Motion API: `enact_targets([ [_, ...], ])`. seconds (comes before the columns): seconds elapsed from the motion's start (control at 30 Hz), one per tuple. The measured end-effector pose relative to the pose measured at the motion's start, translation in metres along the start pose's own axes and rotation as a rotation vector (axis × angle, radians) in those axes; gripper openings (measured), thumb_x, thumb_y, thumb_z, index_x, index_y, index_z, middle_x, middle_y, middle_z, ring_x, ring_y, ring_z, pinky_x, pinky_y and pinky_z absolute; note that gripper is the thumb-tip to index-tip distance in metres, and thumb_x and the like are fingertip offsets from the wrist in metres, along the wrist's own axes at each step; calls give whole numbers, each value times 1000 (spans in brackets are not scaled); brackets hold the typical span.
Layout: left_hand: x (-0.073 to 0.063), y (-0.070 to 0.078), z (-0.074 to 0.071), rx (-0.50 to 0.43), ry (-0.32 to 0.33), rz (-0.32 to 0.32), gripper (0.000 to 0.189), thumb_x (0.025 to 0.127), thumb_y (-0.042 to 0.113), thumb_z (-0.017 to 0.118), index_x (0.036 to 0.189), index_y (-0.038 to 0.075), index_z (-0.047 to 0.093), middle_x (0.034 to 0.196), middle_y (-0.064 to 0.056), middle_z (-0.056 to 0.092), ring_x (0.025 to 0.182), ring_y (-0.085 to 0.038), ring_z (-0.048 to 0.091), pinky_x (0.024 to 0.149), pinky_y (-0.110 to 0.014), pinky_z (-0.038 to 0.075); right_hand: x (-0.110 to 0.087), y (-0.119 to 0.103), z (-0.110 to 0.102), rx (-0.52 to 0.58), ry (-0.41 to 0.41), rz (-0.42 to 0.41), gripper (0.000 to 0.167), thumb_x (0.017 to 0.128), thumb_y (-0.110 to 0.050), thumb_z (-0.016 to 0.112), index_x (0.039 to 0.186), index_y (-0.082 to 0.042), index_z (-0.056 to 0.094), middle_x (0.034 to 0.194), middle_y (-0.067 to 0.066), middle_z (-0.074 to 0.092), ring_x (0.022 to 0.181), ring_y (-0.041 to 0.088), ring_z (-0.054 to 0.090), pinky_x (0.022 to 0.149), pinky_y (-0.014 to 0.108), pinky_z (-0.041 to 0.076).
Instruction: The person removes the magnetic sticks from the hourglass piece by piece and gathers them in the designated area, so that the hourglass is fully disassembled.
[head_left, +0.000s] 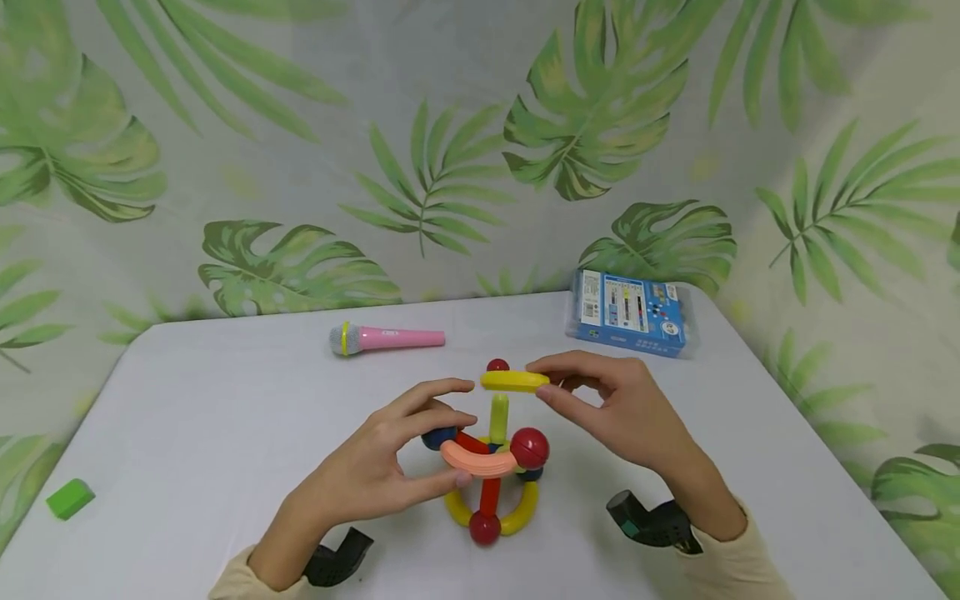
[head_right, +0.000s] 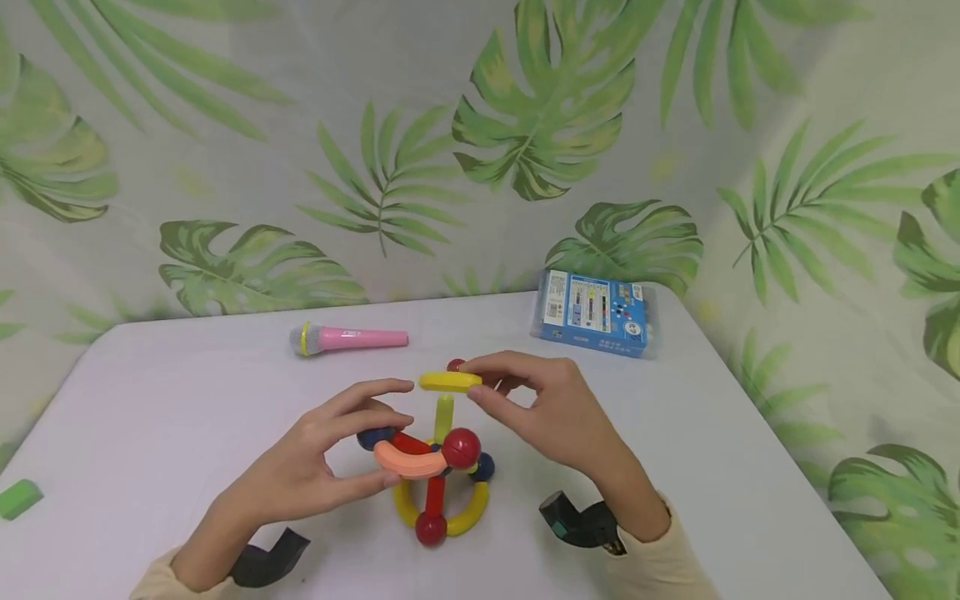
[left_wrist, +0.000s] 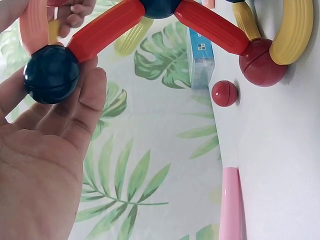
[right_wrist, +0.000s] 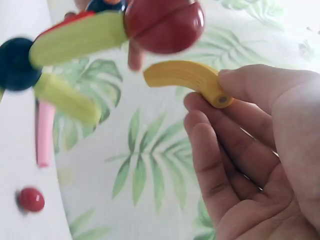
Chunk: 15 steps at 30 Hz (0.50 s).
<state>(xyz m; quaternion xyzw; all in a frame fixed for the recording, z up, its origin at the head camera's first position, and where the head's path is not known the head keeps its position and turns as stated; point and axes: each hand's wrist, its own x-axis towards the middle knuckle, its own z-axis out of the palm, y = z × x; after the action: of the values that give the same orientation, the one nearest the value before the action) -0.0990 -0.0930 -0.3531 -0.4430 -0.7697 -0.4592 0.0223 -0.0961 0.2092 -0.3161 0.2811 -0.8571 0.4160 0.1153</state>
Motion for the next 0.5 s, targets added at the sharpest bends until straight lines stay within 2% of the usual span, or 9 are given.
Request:
enact_targets([
  [0.13,0,2,-1,7,-6,-14,43,91,30,81,131,20,68,150,2,50,115,-8,64,92,-29,57,-15,14,-12,-65,52,83,30,91,-4,78,119,-14,76,106,-4,76,88,7,66,75,20,57],
  [0.3,0,1,-1,16,-8,-8,42,91,30,81,130,20,68,145,4,55,120,-12,63,93,-29,57,-35,36,-24,-86,58,153,29,93,-4,75,120,-14,75,108,0,76,81,9,67,73,19,57],
  [0.5,0,-1,1,0,-18,8,31,93,27,80,122,19,72,136,5,62,122,-13,62,96,-31,57,-48,65,-40,-122,71,303,24,102,-18,67,125,-16,74,119,4,74,93,2,65,79,14,55],
])
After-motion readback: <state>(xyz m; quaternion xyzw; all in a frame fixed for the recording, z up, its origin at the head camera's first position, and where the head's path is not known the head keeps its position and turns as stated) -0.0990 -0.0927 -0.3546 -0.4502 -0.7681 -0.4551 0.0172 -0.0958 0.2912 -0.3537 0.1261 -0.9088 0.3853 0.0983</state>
